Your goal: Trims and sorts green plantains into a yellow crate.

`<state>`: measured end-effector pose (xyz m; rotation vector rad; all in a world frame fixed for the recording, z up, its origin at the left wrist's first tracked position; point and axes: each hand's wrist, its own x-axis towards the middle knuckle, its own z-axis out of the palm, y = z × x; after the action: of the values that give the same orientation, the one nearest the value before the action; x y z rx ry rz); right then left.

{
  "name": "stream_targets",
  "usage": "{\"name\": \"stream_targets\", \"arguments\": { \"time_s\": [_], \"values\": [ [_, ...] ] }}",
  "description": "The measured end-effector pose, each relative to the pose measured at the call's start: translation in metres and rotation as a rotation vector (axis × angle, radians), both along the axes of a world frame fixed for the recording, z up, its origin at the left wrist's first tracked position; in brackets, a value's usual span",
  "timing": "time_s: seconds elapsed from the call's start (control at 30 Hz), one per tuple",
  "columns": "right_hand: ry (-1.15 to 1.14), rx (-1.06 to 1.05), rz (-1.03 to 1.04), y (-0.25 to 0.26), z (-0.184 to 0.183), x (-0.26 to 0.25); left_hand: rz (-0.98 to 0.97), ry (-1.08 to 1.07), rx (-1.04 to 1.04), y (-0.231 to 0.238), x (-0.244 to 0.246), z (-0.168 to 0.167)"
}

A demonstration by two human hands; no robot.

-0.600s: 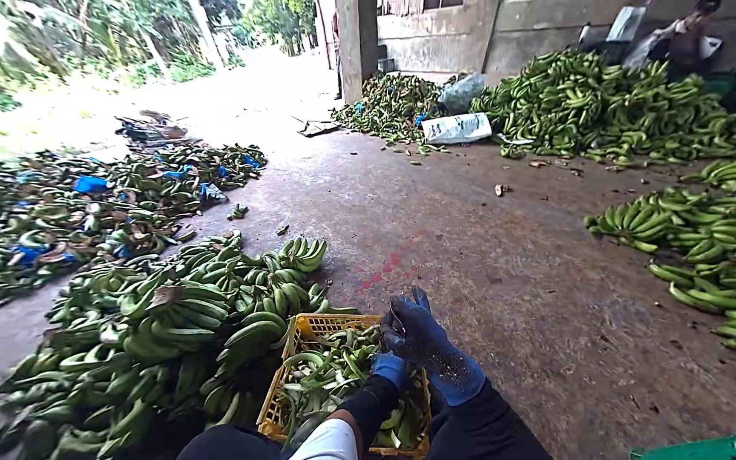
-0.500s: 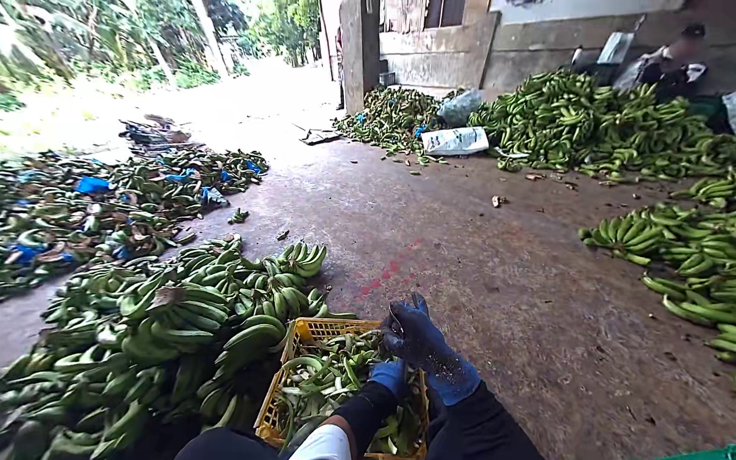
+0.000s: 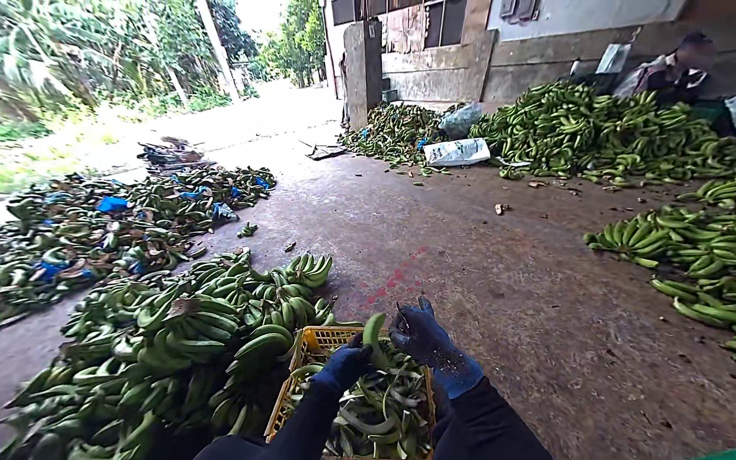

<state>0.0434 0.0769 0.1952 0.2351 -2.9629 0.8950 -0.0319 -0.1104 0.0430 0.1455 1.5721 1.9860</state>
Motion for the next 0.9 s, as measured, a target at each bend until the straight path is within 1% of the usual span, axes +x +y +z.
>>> {"name": "stream_targets", "arguments": {
  "time_s": [0.07,0.1,0.13,0.17,0.2,0.27,0.37,0.43,0.5,0.53,0.6,0.67,0.73,0.8,0.83,0.9],
  "values": [
    [0.004,0.01,0.002,0.003,0.001,0.0,0.022,0.066,0.231,-0.021,0.004,0.008],
    [-0.006,0.004,0.002,0.005,0.002,0.002,0.01,0.076,0.393,-0.027,0.002,0.012],
    [-0.019,-0.005,0.0,0.007,0.003,0.003,0.005,0.067,0.508,-0.03,-0.001,0.017],
    [-0.025,-0.011,-0.003,0.009,0.003,0.004,0.013,0.049,0.564,-0.033,-0.005,0.022],
    [-0.031,-0.01,-0.006,0.011,0.003,0.005,0.043,0.027,0.576,-0.035,-0.007,0.028],
    [-0.031,-0.018,-0.023,0.016,0.004,0.006,0.14,0.013,0.487,-0.04,-0.008,0.036],
    [0.054,-0.158,-0.12,0.033,0.006,0.012,0.163,0.04,0.361,-0.069,-0.007,0.033],
    [0.142,-0.335,-0.263,0.056,0.005,0.013,0.202,0.079,0.364,-0.096,-0.006,0.027],
    [0.202,-0.498,-0.461,0.084,-0.004,0.006,0.317,0.1,0.409,-0.118,-0.006,0.026],
    [0.203,-0.538,-0.56,0.096,-0.013,0.002,0.397,0.109,0.451,-0.125,-0.009,0.025],
    [0.058,-0.486,-0.693,0.112,-0.032,0.002,0.583,0.096,0.512,-0.131,-0.015,0.027],
    [-0.179,-0.42,-0.701,0.118,-0.058,0.003,0.693,0.059,0.523,-0.138,-0.025,0.032],
    [-0.397,-0.409,-0.699,0.12,-0.08,0.002,0.65,0.038,0.566,-0.143,-0.034,0.04],
    [-0.553,-0.362,-0.698,0.117,-0.087,0.001,0.568,0.056,0.591,-0.145,-0.038,0.049],
    [-0.599,-0.338,-0.698,0.113,-0.084,0.002,0.545,0.066,0.595,-0.146,-0.041,0.049],
    [-0.635,-0.29,-0.683,0.116,-0.089,-0.005,0.544,0.067,0.557,-0.146,-0.048,0.04]
  ]
}}
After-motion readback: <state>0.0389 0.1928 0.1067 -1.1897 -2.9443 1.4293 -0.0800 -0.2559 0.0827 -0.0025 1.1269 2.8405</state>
